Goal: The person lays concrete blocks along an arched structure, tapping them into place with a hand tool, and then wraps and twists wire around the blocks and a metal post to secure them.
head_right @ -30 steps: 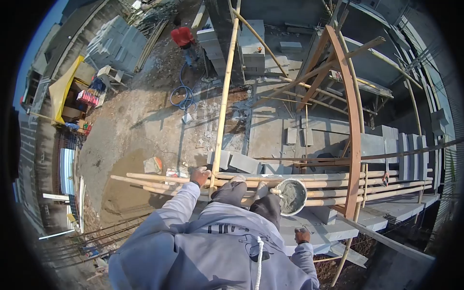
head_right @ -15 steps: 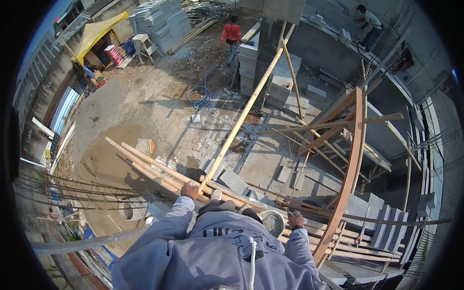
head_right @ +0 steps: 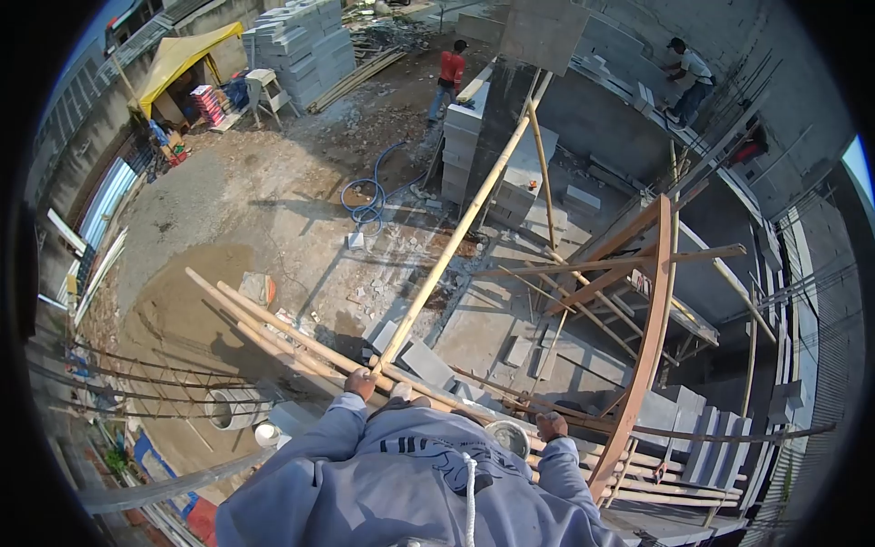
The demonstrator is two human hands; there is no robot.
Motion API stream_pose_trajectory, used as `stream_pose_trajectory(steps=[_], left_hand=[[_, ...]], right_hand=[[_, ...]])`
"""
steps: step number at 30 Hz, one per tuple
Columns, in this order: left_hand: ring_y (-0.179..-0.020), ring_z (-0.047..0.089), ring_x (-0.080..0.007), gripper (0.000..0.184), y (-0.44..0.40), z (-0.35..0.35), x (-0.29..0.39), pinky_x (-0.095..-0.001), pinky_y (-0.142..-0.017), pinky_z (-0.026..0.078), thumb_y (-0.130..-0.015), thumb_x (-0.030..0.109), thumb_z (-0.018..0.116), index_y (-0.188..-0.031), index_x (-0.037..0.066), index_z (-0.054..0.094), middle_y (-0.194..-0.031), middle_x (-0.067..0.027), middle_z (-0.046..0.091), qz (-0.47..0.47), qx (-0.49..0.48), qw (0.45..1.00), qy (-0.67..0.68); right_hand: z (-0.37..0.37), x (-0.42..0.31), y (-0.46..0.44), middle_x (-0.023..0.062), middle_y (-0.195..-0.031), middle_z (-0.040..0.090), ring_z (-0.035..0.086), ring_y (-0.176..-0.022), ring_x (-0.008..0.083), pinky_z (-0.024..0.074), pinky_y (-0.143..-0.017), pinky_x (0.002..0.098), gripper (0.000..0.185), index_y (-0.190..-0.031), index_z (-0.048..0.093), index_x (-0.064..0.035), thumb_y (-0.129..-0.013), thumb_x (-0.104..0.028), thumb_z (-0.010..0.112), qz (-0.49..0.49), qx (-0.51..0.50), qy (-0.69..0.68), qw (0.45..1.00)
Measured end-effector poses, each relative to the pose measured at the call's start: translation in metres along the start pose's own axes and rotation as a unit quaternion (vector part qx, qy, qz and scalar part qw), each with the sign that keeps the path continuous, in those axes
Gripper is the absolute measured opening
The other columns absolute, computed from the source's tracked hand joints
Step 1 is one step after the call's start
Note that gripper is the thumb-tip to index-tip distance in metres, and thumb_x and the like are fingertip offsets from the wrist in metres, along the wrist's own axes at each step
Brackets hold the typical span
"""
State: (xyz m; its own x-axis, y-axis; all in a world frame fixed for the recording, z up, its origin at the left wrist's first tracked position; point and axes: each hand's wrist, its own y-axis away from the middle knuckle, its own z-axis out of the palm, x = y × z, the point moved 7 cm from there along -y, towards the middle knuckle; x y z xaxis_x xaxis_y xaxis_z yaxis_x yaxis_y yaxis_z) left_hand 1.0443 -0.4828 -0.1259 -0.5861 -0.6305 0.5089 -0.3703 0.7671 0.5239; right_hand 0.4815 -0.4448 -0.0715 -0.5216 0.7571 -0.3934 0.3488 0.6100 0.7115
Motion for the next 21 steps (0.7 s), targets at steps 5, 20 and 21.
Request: stream_pose_trajectory(steps=[5, 20, 21], left_hand=[[-0.104, 0.059, -0.034, 0.047, -0.029, -0.046, 0.032, -0.0386, -0.09, 0.046, -0.076, 0.033, 0.054, -0.109, 0.0, 0.061, -0.109, -0.0204, 0.062, 0.015, 0.046, 0.996, 0.072], [-0.099, 0.061, -0.0315, 0.045, -0.054, -0.047, 0.008, -0.0355, -0.088, 0.047, -0.076, 0.037, 0.057, -0.102, 0.0, 0.064, -0.103, -0.0185, 0.065, 0.073, 0.051, 0.987, 0.135], [-0.1, 0.061, -0.0316, 0.046, -0.044, -0.061, 0.017, -0.0354, -0.089, 0.047, -0.077, 0.037, 0.057, -0.103, 0.0, 0.064, -0.104, -0.0181, 0.065, 0.078, 0.042, 0.985, 0.146]], right_hand=[[0.023, -0.033, 0.005, 0.0116, -0.067, 0.064, 0.064, -0.055, 0.021, 0.0513, -0.045, 0.0331, 0.03, -0.085, 0.064, -0.0017, -0.084, -0.031, 0.059, -0.056, -0.003, 0.055, 0.997], [0.071, -0.21, 0.063, 0.0126, -0.073, 0.066, 0.065, -0.07, 0.0232, 0.0489, -0.065, 0.034, 0.021, -0.084, 0.067, -0.0057, -0.077, -0.025, 0.063, -0.297, 0.115, 0.142, 0.937], [0.078, -0.23, 0.061, 0.0123, -0.071, 0.066, 0.064, -0.067, 0.0216, 0.0485, -0.063, 0.033, 0.021, -0.085, 0.067, -0.0047, -0.077, -0.024, 0.063, -0.332, 0.079, 0.103, 0.934]])
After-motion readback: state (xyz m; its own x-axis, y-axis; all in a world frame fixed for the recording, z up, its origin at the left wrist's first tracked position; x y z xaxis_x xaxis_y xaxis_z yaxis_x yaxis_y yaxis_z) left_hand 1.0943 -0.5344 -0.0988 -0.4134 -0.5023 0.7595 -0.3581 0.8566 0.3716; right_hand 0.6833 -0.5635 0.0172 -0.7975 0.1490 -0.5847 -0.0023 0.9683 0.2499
